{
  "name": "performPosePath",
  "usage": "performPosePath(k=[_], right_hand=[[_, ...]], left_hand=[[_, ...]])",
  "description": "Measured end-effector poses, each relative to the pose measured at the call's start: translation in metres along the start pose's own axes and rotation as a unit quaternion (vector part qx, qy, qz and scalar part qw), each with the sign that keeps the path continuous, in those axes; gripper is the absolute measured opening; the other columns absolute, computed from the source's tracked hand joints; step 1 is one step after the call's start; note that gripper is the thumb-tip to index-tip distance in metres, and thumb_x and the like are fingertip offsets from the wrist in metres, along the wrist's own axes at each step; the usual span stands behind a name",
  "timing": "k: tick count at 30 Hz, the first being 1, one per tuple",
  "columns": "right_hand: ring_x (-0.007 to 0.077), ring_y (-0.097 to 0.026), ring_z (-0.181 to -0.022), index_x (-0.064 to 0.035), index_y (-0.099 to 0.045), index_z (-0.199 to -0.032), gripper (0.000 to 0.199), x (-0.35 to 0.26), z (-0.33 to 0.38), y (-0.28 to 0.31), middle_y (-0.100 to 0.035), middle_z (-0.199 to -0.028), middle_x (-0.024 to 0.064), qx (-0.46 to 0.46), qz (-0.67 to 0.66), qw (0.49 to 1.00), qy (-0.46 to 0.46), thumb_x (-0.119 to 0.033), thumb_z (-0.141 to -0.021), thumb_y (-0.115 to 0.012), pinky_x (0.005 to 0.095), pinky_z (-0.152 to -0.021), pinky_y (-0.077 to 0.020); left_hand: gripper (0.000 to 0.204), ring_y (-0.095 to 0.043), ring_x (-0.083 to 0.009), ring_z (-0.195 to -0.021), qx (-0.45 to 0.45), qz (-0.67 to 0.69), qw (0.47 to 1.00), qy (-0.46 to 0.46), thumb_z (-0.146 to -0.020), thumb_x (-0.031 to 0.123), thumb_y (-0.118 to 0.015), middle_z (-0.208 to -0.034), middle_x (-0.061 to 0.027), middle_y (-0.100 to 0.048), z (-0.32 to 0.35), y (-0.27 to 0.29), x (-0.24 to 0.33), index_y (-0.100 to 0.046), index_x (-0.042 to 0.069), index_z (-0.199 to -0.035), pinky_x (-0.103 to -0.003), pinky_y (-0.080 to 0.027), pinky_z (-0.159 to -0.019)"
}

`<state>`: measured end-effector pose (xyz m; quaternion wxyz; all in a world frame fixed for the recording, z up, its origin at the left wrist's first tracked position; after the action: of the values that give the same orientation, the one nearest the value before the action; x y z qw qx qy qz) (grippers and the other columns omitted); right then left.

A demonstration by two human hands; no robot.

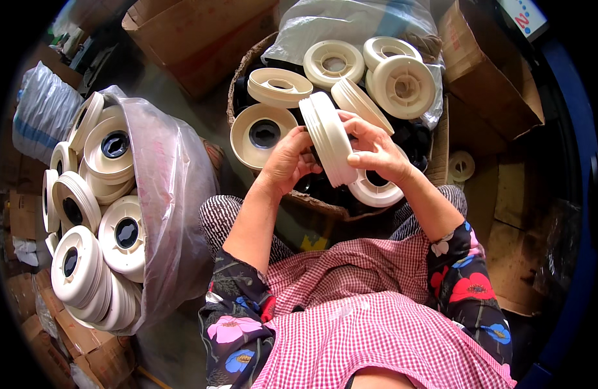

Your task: The person sorts white and black plastic industrial parts by hand, taking white rings from a box and placing them onto black circular bases, then setting the assembled components into a large bag.

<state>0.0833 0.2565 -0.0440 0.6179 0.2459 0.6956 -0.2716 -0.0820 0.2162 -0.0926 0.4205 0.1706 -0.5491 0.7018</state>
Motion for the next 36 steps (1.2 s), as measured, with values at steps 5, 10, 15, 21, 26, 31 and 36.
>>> performPosePath(k=[5,10,15,21,26,31,36], right_hand=[[0.0241,-0.048,-0.121,-0.0048,-0.048,-0.126,0.055,0.012,0.0,0.005,-0.046,-0.132,0.0147,0.027,-0.031,0.998,-0.04,-0.036,-0.084,-0.064,0.0383,-0.094,-0.0442],[0.0145,-0.061,-0.086,-0.0036,-0.048,-0.129,0.055,0.013,-0.002,0.002,-0.06,-0.106,0.0109,0.047,-0.084,0.974,-0.206,-0.049,-0.1,-0.034,0.0284,-0.068,-0.0516],[0.0164,-0.059,-0.052,-0.0044,-0.061,-0.103,0.052,0.027,0.004,0.002,-0.062,-0.067,0.0084,0.033,0.052,0.965,-0.257,-0.048,-0.1,-0.033,0.0272,-0.053,-0.05],[0.0177,-0.062,-0.078,-0.0041,-0.055,-0.116,0.039,0.02,0.002,-0.01,-0.065,-0.088,0.0144,0.184,0.155,0.969,0.064,-0.038,-0.1,-0.042,0.0298,-0.061,-0.0494],[0.0099,-0.053,-0.048,0.0,-0.061,-0.106,0.041,0.03,0.003,0.023,-0.063,-0.077,0.0108,-0.014,-0.064,0.942,-0.33,-0.039,-0.096,-0.051,0.0221,-0.042,-0.042],[0.0063,-0.049,-0.045,-0.0015,-0.063,-0.074,0.033,0.014,0.004,0.01,-0.055,-0.058,0.0034,0.039,0.05,0.974,-0.217,-0.028,-0.093,-0.057,0.0215,-0.041,-0.0396],[0.0124,-0.057,-0.083,-0.0038,-0.059,-0.111,0.029,0.01,-0.006,0.017,-0.062,-0.091,0.005,0.121,0.158,0.98,0.004,-0.028,-0.097,-0.052,0.0248,-0.067,-0.0483]], left_hand=[[0.056,-0.06,-0.0127,-0.09,0.018,-0.186,0.979,-0.078,-0.078,0.021,-0.073,-0.101,-0.0065,-0.059,0.01,-0.011,0.016,-0.045,0.002,-0.124,-0.027,-0.052,-0.076],[0.06,-0.059,-0.0122,-0.095,0.009,-0.25,0.96,-0.128,-0.076,0.015,-0.076,-0.105,-0.0068,-0.058,0.015,-0.011,0.02,-0.045,0.001,-0.125,-0.026,-0.05,-0.084],[0.06,-0.058,-0.0129,-0.098,-0.003,-0.227,0.967,-0.112,-0.076,0.013,-0.075,-0.106,-0.0072,-0.058,0.02,-0.012,0.022,-0.045,0.001,-0.127,-0.029,-0.049,-0.089],[0.065,-0.058,-0.0146,-0.102,-0.018,-0.195,0.971,-0.133,-0.075,0.012,-0.077,-0.112,-0.0087,-0.058,0.013,-0.014,0.015,-0.043,0.001,-0.13,-0.03,-0.049,-0.09],[0.067,-0.057,-0.0161,-0.104,-0.044,-0.187,0.973,-0.128,-0.075,0.012,-0.078,-0.114,-0.0093,-0.057,0.015,-0.015,0.014,-0.042,0.001,-0.131,-0.031,-0.049,-0.09],[0.071,-0.056,-0.0188,-0.106,-0.013,-0.187,0.968,-0.165,-0.074,0.01,-0.078,-0.116,-0.0116,-0.056,0.015,-0.015,0.02,-0.038,0.002,-0.133,-0.034,-0.049,-0.091],[0.072,-0.056,-0.02,-0.107,-0.005,-0.183,0.967,-0.178,-0.075,0.009,-0.077,-0.115,-0.0129,-0.056,0.016,-0.017,0.02,-0.035,0.001,-0.133,-0.034,-0.049,-0.091]])
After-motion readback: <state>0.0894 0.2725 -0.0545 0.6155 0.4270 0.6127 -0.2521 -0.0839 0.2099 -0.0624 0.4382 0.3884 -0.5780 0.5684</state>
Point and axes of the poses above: each hand's wrist, its own z-axis away from the middle knuckle, its own y-axis out of the back of the hand, x = y × z, the point moved 4 cm from there along -z, towards the middle knuckle
